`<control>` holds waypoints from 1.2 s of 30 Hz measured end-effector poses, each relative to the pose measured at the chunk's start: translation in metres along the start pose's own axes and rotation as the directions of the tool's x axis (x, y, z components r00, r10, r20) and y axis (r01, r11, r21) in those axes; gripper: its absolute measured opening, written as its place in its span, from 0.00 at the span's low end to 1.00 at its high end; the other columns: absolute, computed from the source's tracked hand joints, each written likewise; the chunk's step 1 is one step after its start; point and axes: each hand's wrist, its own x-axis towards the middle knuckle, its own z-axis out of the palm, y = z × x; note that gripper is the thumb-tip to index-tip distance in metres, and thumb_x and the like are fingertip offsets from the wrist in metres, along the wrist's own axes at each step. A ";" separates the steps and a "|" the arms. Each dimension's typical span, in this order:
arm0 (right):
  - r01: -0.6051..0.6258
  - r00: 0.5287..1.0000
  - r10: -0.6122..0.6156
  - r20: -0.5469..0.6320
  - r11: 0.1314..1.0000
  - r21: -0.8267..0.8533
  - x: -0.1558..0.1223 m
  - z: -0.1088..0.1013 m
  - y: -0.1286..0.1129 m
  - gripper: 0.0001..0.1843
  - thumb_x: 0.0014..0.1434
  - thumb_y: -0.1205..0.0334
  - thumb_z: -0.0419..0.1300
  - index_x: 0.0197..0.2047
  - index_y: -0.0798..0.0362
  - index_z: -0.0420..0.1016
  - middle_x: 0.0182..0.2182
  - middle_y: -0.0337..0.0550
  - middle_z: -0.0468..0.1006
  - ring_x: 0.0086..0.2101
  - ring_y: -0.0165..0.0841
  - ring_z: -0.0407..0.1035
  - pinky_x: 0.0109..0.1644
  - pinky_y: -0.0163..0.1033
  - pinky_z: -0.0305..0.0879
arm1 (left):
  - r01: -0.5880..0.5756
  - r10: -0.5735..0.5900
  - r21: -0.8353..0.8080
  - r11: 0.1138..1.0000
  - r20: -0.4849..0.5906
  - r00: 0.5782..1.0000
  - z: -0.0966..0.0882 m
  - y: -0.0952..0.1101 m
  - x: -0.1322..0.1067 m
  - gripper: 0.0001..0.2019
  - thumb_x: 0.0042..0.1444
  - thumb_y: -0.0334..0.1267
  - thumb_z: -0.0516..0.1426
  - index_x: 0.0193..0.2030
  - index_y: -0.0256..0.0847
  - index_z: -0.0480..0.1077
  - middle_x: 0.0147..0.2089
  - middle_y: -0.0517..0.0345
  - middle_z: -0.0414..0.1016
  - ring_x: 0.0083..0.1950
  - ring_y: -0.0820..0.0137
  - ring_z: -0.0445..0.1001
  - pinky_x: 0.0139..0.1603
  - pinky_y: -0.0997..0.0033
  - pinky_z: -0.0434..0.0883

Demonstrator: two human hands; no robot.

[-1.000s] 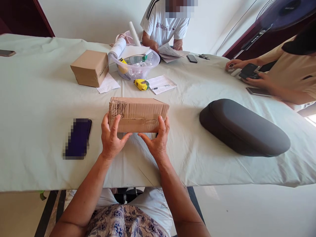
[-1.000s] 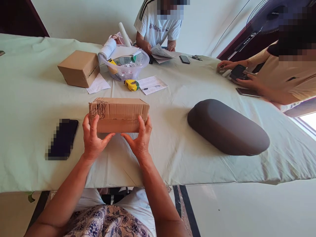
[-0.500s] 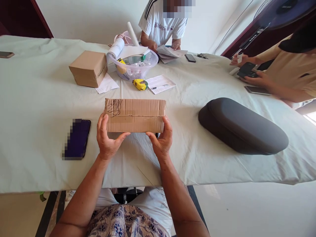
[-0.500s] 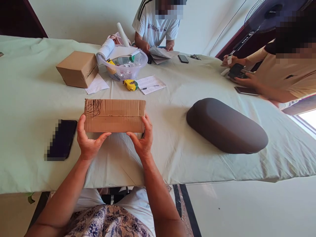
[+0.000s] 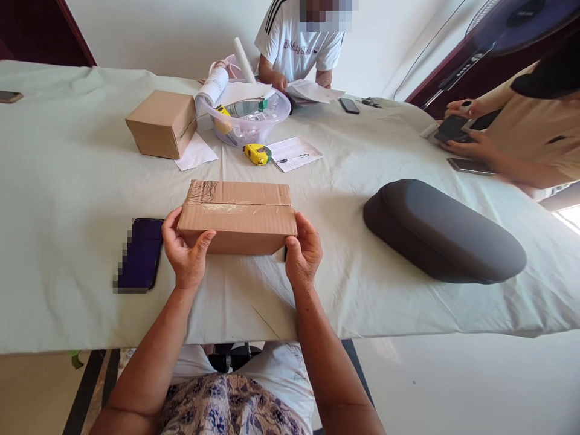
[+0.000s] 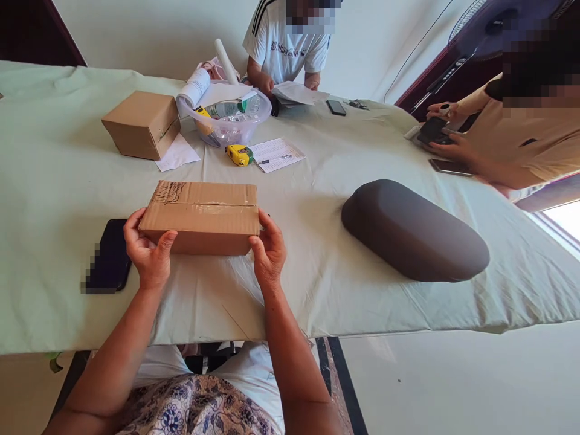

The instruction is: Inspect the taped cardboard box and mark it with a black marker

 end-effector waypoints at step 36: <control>-0.057 0.981 0.136 0.140 0.887 -0.458 0.005 0.001 0.010 0.06 0.59 0.59 0.55 0.38 0.48 0.71 0.32 0.40 0.79 0.28 0.32 0.70 0.34 0.39 0.65 | 0.056 -0.183 0.584 0.810 0.162 0.970 -0.005 -0.028 0.002 0.23 0.51 0.39 0.65 0.54 0.39 0.69 0.46 0.45 0.78 0.52 0.49 0.77 0.55 0.45 0.73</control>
